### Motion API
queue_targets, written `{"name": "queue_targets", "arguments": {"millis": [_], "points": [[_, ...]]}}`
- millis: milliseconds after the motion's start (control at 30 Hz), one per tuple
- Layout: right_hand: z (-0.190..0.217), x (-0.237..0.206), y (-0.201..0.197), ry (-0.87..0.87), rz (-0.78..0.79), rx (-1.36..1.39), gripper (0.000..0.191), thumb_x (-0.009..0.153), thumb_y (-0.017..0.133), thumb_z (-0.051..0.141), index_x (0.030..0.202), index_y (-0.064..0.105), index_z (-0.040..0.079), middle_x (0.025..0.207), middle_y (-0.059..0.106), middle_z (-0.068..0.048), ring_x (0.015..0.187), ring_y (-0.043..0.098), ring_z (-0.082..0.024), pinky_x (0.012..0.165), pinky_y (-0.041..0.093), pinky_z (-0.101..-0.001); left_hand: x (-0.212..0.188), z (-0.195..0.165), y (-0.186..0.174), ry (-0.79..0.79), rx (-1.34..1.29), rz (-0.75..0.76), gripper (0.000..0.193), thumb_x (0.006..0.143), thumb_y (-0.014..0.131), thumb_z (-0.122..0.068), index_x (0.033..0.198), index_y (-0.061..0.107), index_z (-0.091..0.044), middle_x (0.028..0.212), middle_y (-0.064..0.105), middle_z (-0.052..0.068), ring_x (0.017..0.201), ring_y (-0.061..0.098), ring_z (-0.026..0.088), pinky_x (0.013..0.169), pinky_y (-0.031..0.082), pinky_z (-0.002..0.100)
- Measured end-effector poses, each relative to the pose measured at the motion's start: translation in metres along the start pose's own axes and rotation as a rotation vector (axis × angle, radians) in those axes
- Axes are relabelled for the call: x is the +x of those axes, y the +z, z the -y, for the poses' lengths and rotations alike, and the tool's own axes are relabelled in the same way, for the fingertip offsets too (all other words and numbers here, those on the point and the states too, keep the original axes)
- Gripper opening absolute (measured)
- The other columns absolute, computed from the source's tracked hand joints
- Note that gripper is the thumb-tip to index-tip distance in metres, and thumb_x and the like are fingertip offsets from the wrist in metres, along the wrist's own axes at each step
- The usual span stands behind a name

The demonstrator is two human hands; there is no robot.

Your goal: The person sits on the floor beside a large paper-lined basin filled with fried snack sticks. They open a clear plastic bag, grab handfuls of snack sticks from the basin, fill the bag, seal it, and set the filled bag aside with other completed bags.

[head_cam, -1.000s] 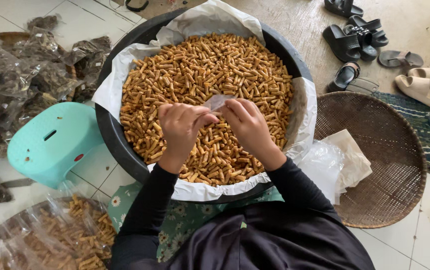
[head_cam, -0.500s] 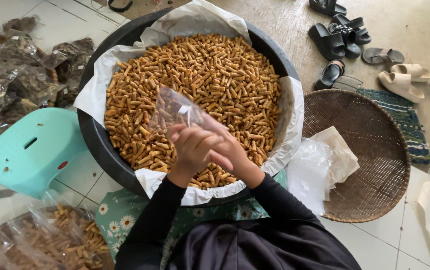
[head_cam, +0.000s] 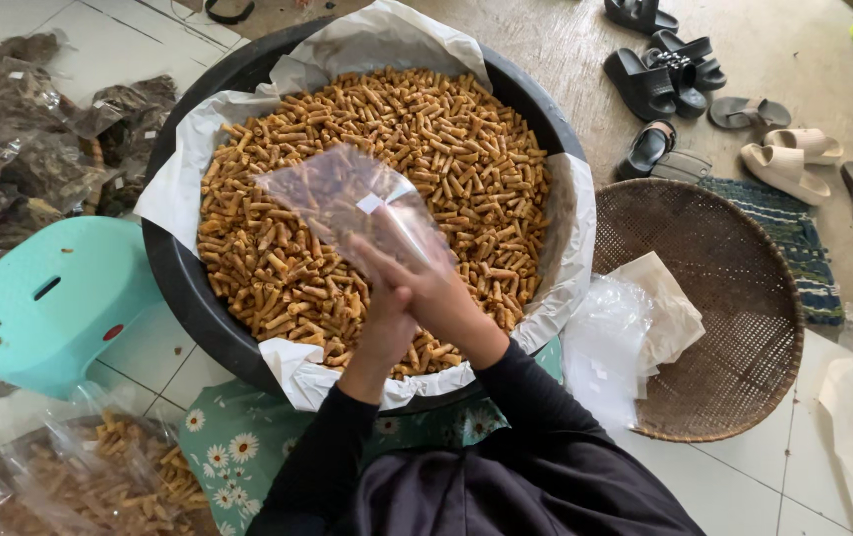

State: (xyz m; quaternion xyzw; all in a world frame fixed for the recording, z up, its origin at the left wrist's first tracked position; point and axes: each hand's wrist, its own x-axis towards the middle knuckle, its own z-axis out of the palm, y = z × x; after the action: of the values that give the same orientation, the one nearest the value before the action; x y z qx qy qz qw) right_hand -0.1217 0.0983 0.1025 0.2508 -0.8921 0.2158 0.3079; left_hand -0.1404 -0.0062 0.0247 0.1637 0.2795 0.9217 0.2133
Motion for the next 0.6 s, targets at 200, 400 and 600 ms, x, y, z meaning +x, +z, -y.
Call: {"name": "queue_targets", "arguments": {"millis": [200,400,600], "points": [[0.010,0.004,-0.005,0.337,0.325,0.511,0.055,0.106,0.064,0.020,0.155,0.039,0.021,0.163,0.035,-0.026,0.149,0.038,-0.040,0.119,0.037,-0.0473,0.013,-0.050,-0.022,0.176,-0.109,0.134,0.114,0.081,0.081,-0.064,0.162,0.011,-0.024,0.138,0.048,0.021,0.133,0.051,0.038,0.111,0.049,0.055],[0.015,0.005,0.007,0.164,0.216,0.301,0.050,0.105,0.063,0.022,0.153,0.051,0.025,0.162,0.040,-0.026,0.150,0.043,-0.042,0.121,0.041,-0.0481,0.005,-0.027,-0.003,0.051,-0.056,0.081,0.110,0.077,0.089,-0.058,0.152,0.028,-0.005,0.154,0.041,0.015,0.145,0.046,0.030,0.122,0.047,0.049],[0.006,-0.011,0.031,-0.089,0.273,0.271,0.051,0.100,0.067,0.010,0.150,0.054,0.015,0.157,0.045,-0.021,0.150,0.043,-0.040,0.123,0.041,-0.0495,0.021,-0.061,-0.059,0.280,-0.002,-0.057,0.112,0.077,0.090,-0.051,0.162,0.022,-0.026,0.145,0.050,0.016,0.133,0.055,0.030,0.105,0.056,0.052]]}}
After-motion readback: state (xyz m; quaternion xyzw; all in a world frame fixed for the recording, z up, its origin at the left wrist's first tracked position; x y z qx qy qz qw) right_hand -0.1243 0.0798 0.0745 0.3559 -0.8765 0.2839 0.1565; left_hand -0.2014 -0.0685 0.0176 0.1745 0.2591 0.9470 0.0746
